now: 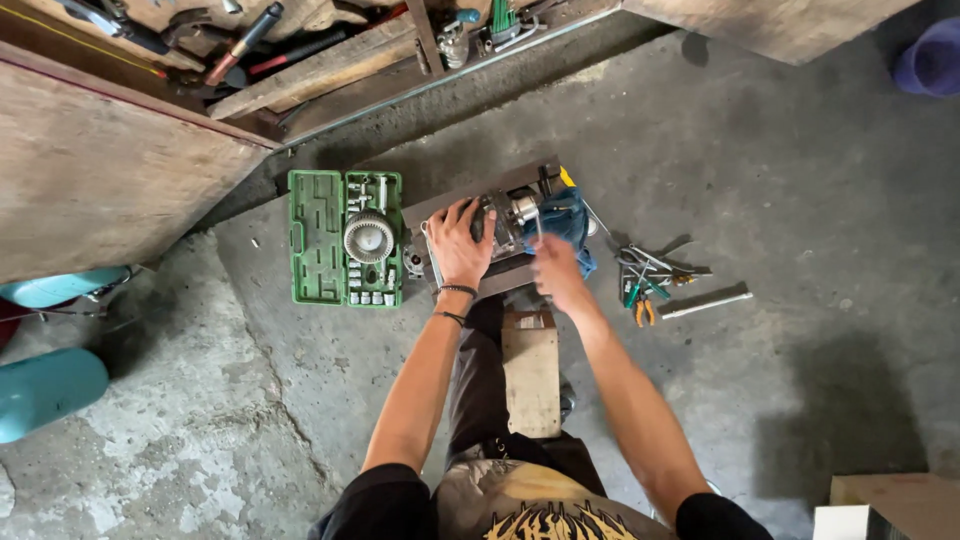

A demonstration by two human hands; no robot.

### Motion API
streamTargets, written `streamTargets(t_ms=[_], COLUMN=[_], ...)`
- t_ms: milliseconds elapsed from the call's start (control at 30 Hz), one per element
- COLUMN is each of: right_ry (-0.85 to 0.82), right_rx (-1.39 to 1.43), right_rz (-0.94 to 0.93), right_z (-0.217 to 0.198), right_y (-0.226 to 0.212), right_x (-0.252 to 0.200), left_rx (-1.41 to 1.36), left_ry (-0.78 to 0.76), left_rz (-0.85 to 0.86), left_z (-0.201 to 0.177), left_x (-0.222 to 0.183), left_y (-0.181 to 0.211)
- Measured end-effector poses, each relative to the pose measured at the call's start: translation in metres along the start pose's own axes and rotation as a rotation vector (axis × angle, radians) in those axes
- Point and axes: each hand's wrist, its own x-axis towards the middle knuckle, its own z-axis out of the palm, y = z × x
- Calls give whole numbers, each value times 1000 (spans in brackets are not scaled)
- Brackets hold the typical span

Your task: Repairing and cleaning a mechanical engine component using various hand tools and a cloth

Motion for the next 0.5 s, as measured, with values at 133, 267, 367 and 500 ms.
streamTargets(t_ms=[133, 267, 367, 500], right_ry=[148, 191, 55, 297], right_rx=[168, 146, 121, 315], right_rz=[-41, -86, -67, -56], right_z=[-13, -4, -11, -23], right_y=[-16, 2, -4, -29], right_x=[5, 8, 6, 7], left_rx=[-14, -24, -21, -23], left_ry=[-4, -27, -26, -19], left_rz=[5, -2, -4, -15], left_z=[-7, -9, -9, -10], left_x=[1, 0, 1, 1], left_y=[3, 2, 3, 6])
